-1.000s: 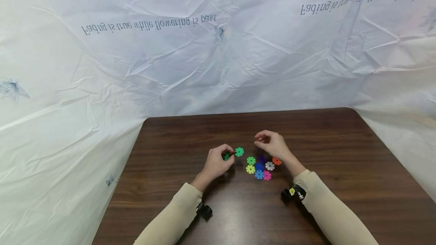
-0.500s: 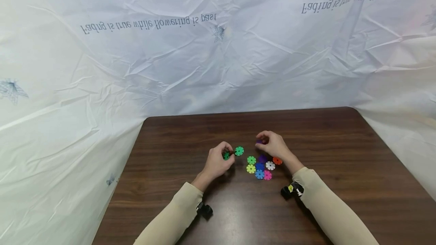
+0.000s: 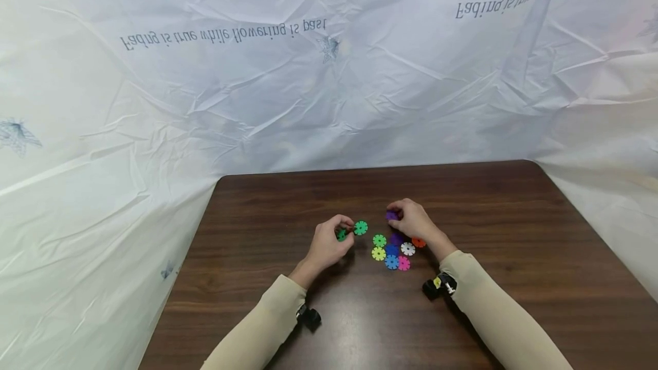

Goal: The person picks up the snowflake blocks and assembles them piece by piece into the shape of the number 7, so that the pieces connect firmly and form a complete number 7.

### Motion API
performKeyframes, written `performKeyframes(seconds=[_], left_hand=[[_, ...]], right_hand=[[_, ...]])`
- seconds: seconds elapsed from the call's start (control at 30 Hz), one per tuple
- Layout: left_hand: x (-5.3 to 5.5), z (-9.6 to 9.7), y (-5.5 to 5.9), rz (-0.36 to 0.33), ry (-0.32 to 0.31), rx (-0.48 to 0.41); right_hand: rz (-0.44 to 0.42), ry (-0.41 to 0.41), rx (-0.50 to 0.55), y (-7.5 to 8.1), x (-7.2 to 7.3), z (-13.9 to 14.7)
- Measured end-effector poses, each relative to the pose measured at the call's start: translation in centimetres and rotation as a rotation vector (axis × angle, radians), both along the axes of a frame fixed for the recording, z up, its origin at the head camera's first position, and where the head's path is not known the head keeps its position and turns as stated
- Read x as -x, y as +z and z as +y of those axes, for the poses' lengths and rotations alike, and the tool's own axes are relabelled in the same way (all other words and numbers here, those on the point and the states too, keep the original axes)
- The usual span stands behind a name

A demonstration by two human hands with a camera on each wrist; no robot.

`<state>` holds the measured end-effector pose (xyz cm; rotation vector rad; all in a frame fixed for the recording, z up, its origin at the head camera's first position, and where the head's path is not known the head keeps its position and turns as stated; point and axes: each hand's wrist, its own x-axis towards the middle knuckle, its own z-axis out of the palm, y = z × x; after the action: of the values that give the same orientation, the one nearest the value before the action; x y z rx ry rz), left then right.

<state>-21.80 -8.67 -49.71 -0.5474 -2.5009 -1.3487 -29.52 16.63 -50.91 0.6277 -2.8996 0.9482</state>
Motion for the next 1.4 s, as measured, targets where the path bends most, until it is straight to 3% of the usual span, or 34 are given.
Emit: performKeyframes(seconds=[0.43,0.67,0.93,1.4], left_hand=[[-0.3,0.0,0.1,0.014,0.002,-0.005],[-0.4,0.0,0.0,0.02,-0.006,-0.004],[-0.2,-0.1,0.0,0.037,0.005,0.002],[-0.1,0.2,-0.3,0.011,0.012,0.007]], right_hand=[[0.008,-0.008,-0.041,0.2,-0.4,-0.4],[-0.001,-0.041,-0.002,0.3,-0.5,-0.3],[-0.021,-0.054,0.081,0.7,-0.5,0.3],[0.004,0.044,0.279,2.9,-1.8,-0.1]])
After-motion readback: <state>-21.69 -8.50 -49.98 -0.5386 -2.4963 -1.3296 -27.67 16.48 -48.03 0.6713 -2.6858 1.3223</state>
